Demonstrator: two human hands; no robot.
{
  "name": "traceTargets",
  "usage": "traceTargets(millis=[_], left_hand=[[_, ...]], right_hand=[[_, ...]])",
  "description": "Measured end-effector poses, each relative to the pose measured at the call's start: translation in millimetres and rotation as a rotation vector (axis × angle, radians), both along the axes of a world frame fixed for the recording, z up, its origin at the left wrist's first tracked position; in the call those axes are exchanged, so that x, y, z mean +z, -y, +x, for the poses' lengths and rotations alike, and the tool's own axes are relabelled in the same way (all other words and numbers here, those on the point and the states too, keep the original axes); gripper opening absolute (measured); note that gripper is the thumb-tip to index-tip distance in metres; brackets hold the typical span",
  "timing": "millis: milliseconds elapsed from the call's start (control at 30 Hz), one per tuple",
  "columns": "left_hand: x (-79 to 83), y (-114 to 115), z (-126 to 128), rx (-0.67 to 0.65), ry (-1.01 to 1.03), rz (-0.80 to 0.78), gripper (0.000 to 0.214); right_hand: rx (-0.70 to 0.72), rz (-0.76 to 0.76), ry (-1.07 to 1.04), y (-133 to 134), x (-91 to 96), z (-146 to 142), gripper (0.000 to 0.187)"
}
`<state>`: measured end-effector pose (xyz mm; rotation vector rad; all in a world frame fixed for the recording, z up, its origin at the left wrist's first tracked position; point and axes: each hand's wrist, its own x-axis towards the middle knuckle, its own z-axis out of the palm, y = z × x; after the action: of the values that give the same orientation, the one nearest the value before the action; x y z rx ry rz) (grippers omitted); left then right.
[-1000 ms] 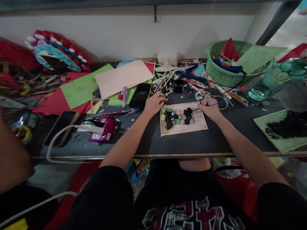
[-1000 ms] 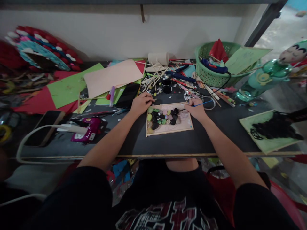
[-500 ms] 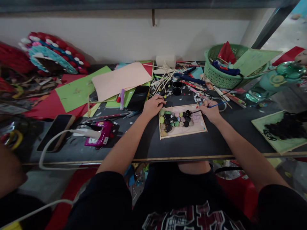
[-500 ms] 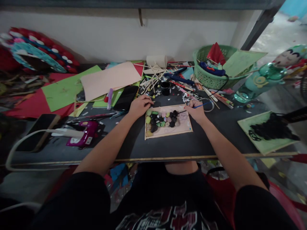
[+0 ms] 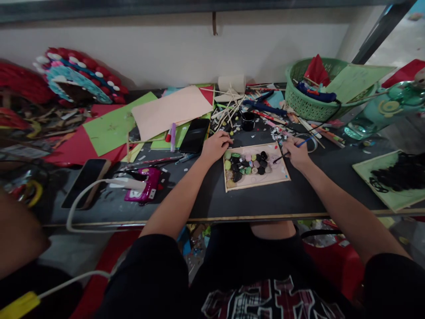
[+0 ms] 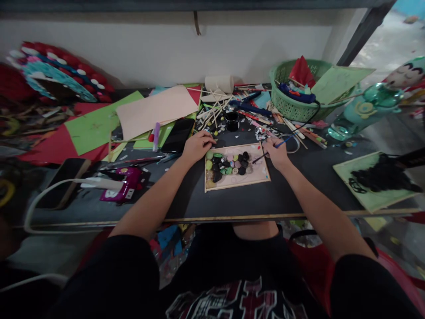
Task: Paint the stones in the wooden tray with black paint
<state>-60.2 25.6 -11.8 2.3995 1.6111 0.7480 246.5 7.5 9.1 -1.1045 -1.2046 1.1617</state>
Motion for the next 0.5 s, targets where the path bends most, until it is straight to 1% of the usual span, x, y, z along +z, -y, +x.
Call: traceTargets(millis=[67, 200, 300, 400, 500], left_hand=[[0.8, 0.7, -0.3, -0.003, 0.003, -0.008, 0.026], [1.9, 1.4, -0.2, -0.003, 0.006, -0.006, 0.026], [2.8, 1.6, 0.6, 0.010, -0.007, -0.019, 0.026], [3.2, 1.6, 1.4, 0.018, -0.008, -0.024, 0.025], [2.1, 1.3, 1.6, 0.023, 0.009, -0.006, 0.024]], right_hand=[[-0.037, -0.005, -0.027, 0.6, 1.5, -1.2, 0.069], [-0.066, 0.039, 0.106, 1.6, 3.1, -4.5, 0.074], [-0.104, 0.023, 0.142, 1.7, 2.9, -6.0, 0.077], [-0.090, 0.023, 0.127, -0.1, 0.6, -4.6, 0.073], [-0.033, 0.035, 0.181, -2.6, -3.0, -1.2, 0.063]])
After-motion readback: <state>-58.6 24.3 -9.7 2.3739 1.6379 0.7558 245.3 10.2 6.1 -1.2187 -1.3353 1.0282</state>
